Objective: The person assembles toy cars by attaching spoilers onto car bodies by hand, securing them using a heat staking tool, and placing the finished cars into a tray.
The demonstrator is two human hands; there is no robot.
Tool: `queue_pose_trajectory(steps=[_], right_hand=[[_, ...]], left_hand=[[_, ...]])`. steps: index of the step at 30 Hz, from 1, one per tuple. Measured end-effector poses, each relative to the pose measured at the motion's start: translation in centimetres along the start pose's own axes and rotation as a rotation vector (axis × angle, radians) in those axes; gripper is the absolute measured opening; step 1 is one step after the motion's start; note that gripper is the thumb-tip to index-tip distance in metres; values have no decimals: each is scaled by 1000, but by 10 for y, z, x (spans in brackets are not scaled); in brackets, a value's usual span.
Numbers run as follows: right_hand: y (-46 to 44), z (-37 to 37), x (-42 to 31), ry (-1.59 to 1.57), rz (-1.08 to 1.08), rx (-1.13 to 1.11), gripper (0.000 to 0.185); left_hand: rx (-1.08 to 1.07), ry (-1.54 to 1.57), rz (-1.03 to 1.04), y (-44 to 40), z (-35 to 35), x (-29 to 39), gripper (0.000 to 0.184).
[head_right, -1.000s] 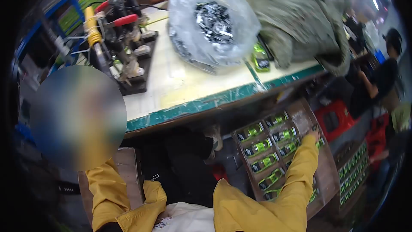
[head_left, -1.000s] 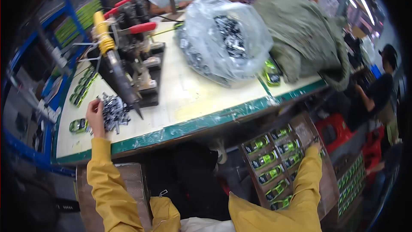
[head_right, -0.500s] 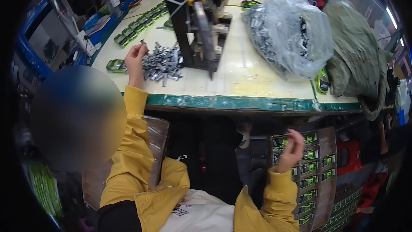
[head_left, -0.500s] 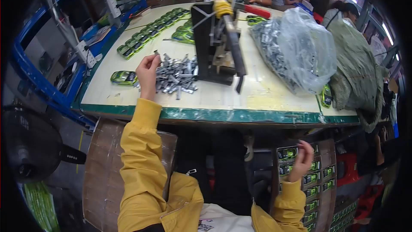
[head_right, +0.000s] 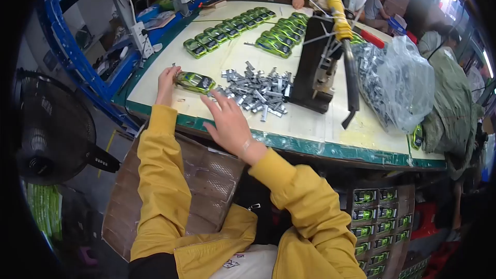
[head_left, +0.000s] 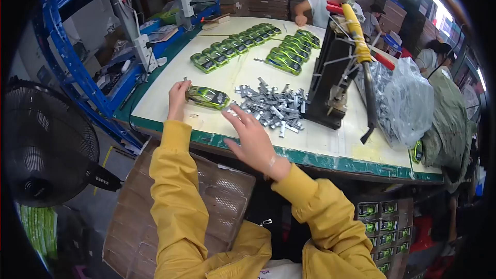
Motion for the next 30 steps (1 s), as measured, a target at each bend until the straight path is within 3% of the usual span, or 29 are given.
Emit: queue_pose_trajectory(steps=[2, 4, 5, 7, 8, 11, 28, 30], right_hand=[[-36, 32, 14, 214, -42, 40, 62], [-65, 58, 28, 281, -24, 71, 65], [-76, 67, 36, 353, 3, 95, 68], [-89, 87, 52, 259, 59, -3, 69], [-92, 102, 64, 171, 121, -112, 69], [-94, 99, 61, 175, 87, -106, 70], [-96, 98, 52, 207, 62, -139, 71], [-100, 100, 47, 209, 25, -139, 72]], left_hand=[[-51, 184, -129, 0, -5, -9, 19], [-126, 136, -114, -1, -14, -2, 17], [-262, 145, -241, 4, -7, -9, 17], [-474, 158, -434, 7, 1, -17, 14], [-467, 151, -427, 1, -3, -14, 14], [-503, 1, -579, 7, -3, -16, 15], [-343, -221, -550, 11, -7, -5, 18], [-326, -355, -378, 8, -6, 10, 18]])
Point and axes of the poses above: each hand's wrist, its own y-axis away from the middle knuckle, its own z-axis out of the palm, x = y × z, the point moved 9 cm from there along -y, towards the middle knuckle, and after that the axes turned 3 degrees about x, right-handed, at the moved point
